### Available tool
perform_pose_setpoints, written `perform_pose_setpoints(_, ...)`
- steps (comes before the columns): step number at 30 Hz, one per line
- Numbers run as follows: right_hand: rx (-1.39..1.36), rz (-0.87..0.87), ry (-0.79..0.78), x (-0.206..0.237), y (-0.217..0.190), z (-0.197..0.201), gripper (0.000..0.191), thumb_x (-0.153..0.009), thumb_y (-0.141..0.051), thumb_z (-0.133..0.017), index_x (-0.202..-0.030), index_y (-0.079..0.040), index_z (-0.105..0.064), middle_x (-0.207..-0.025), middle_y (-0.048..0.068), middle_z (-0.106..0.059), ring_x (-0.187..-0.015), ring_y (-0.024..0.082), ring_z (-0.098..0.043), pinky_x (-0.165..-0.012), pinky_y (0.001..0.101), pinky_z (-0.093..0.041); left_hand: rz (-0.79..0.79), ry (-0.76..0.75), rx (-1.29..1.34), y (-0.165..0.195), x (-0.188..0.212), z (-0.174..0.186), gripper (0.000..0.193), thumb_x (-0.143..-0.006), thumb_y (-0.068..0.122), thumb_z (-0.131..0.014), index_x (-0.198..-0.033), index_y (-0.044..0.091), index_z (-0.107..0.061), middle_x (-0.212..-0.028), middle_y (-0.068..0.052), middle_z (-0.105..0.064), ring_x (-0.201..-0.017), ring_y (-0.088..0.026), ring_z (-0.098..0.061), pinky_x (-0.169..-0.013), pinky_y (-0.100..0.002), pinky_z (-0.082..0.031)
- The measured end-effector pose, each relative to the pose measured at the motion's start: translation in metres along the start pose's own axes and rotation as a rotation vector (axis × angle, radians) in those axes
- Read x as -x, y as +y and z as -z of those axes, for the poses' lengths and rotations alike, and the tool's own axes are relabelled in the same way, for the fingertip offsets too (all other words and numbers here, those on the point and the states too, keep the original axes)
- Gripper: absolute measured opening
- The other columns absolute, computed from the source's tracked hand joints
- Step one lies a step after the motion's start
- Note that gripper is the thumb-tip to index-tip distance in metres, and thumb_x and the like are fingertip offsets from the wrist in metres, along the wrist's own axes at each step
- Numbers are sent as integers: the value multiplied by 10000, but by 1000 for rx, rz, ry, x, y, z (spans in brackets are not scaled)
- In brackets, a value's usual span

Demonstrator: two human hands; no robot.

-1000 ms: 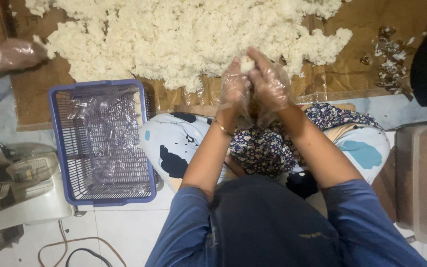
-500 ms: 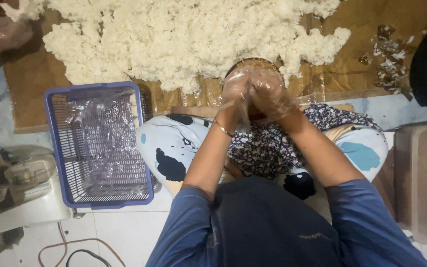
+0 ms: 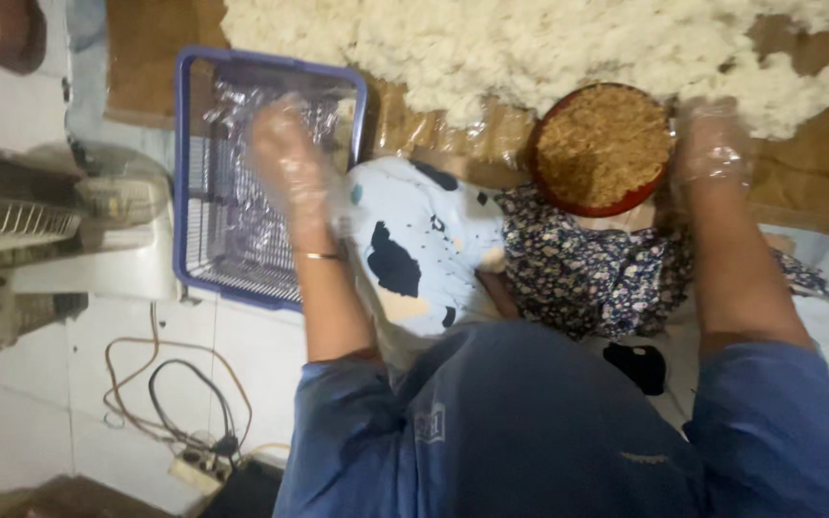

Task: The person scoops portions of a white dough-like mass from a large pile, rolls them into small balls using both hands, and places the finished balls into a blue plastic basket. The process is repeated continuously.

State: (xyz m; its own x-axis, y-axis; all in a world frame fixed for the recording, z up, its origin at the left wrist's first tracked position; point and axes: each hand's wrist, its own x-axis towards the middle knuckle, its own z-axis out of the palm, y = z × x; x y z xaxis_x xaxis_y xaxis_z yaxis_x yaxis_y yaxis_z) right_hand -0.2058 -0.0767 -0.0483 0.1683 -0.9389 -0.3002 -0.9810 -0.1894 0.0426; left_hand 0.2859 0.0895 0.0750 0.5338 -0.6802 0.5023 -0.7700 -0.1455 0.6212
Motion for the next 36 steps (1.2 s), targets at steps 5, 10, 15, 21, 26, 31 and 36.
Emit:
perform_pose_setpoints(5,-271,-71,79,-1,8,-12,284,-954,-77,-663,-1236,-69,-697,-1193,288,-676,-1087,466,-651,-877,556,-537,376,-700,-930,-104,35,56,336,-990,257,-644,-1151,-30,-711,-1049,-170,-733,-945,-335,-698,-841,-460,-548)
perform_pose_setpoints(10,-360,20,284,8,15,-20,306,-918,-159,-734,-1216,-89,-721,-1187,240,-700,-1068,445,-642,-897,540,-513,523,-966,-290,-145,96,25,391,-972,301,-624,-1215,5,-707,-1075,-169,-749,-988,-346,-693,-868,-455,-545)
perform_pose_setpoints(15,-1042,-149,470,21,21,-12,227,-956,-155,-659,-1167,-117,-731,-1073,161,-730,-962,347,-696,-884,454,-570,699,-767,133,-134,96,11,439,-969,354,-599,-1245,31,-708,-1108,-155,-763,-1053,-337,-695,-918,-439,-539)
perform_pose_setpoints(21,-538,-85,568,13,0,-10,73,-826,-110,-766,-870,-83,-713,-908,193,-705,-845,384,-668,-738,484,-545,361,-609,-460,-49,23,9,387,-985,292,-589,-1273,50,-679,-1275,-202,-689,-1188,-350,-667,-1004,-454,-518)
perform_pose_setpoints(26,-493,-134,413,-2,-4,-8,151,-794,-71,-692,-945,-76,-705,-948,201,-693,-906,394,-662,-801,465,-555,257,-221,356,58,-8,-12,356,-1003,239,-688,-1276,14,-720,-1393,-180,-666,-1289,-286,-632,-1119,-402,-474)
perform_pose_setpoints(31,-417,-212,188,-2,8,-5,250,-882,-53,-576,-1065,-103,-739,-1085,235,-688,-1013,409,-664,-891,477,-532,364,-429,474,132,4,-72,441,-952,424,-678,-1192,62,-759,-1027,-87,-793,-837,-175,-689,-818,-337,-572)
perform_pose_setpoints(36,-264,-127,-146,-2,28,10,252,-954,-65,-533,-1100,-50,-738,-1165,238,-684,-1059,400,-664,-956,478,-520,949,-649,1324,167,40,-125,386,-1004,227,-715,-1292,-8,-610,-1187,-117,-714,-1064,-197,-682,-958,-328,-555)
